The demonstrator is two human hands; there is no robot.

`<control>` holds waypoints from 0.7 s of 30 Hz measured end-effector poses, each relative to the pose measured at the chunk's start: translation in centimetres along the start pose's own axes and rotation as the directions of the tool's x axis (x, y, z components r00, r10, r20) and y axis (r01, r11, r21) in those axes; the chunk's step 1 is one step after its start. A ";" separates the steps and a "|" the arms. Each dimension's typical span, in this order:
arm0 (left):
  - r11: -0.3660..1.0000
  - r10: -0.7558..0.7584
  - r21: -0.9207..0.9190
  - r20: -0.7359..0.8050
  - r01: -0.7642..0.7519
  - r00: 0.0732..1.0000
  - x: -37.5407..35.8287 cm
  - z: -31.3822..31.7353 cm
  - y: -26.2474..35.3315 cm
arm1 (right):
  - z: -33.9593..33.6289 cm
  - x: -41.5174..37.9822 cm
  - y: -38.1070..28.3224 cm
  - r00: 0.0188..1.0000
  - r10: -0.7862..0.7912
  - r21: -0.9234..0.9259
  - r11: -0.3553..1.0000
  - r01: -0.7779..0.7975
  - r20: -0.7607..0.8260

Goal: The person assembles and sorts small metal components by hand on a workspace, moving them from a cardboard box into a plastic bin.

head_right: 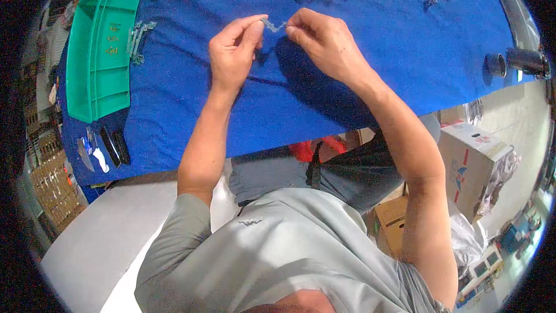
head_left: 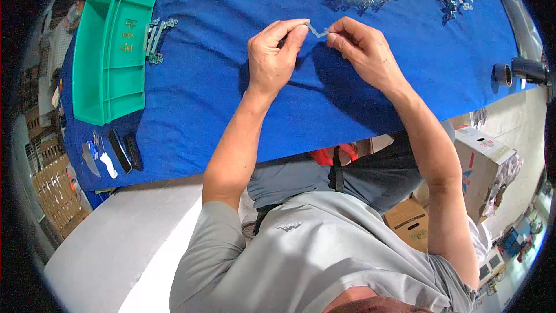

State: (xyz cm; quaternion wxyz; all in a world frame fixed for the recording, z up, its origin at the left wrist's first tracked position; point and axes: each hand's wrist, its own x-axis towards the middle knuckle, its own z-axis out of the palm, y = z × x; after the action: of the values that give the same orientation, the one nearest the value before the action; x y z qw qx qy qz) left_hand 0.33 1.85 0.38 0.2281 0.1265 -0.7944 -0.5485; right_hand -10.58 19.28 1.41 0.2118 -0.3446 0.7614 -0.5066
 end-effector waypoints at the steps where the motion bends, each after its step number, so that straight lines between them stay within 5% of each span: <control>1: 1.000 0.000 0.000 0.000 0.000 1.000 0.1 0.0 0.2 | 0.0 0.0 0.1 1.000 0.010 -0.005 1.000 -0.010 0.009; 6: 0.981 0.164 0.104 0.028 -0.166 0.986 0.2 0.0 0.7 | -0.2 0.0 -0.8 0.991 0.134 0.182 0.974 -0.137 0.032; 11: 0.976 0.190 0.102 0.036 -0.193 0.981 0.1 0.0 0.7 | -1.2 0.4 -0.4 0.959 0.160 0.411 0.878 -0.247 0.235; 18: 0.970 0.222 0.085 0.092 -0.229 0.971 0.0 0.0 1.0 | -0.7 0.3 -0.3 0.970 0.166 0.349 0.911 -0.220 0.179; 21: 0.968 0.229 0.079 0.100 -0.237 0.968 0.0 0.1 0.9 | -0.5 0.6 0.2 0.996 0.084 0.351 0.933 -0.081 0.004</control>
State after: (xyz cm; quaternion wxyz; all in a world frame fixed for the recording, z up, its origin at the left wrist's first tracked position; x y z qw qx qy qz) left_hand 0.29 2.27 1.21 0.2490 0.0173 -0.8372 -0.4867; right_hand -11.37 19.23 1.44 0.2869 -0.2663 0.6737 -0.6268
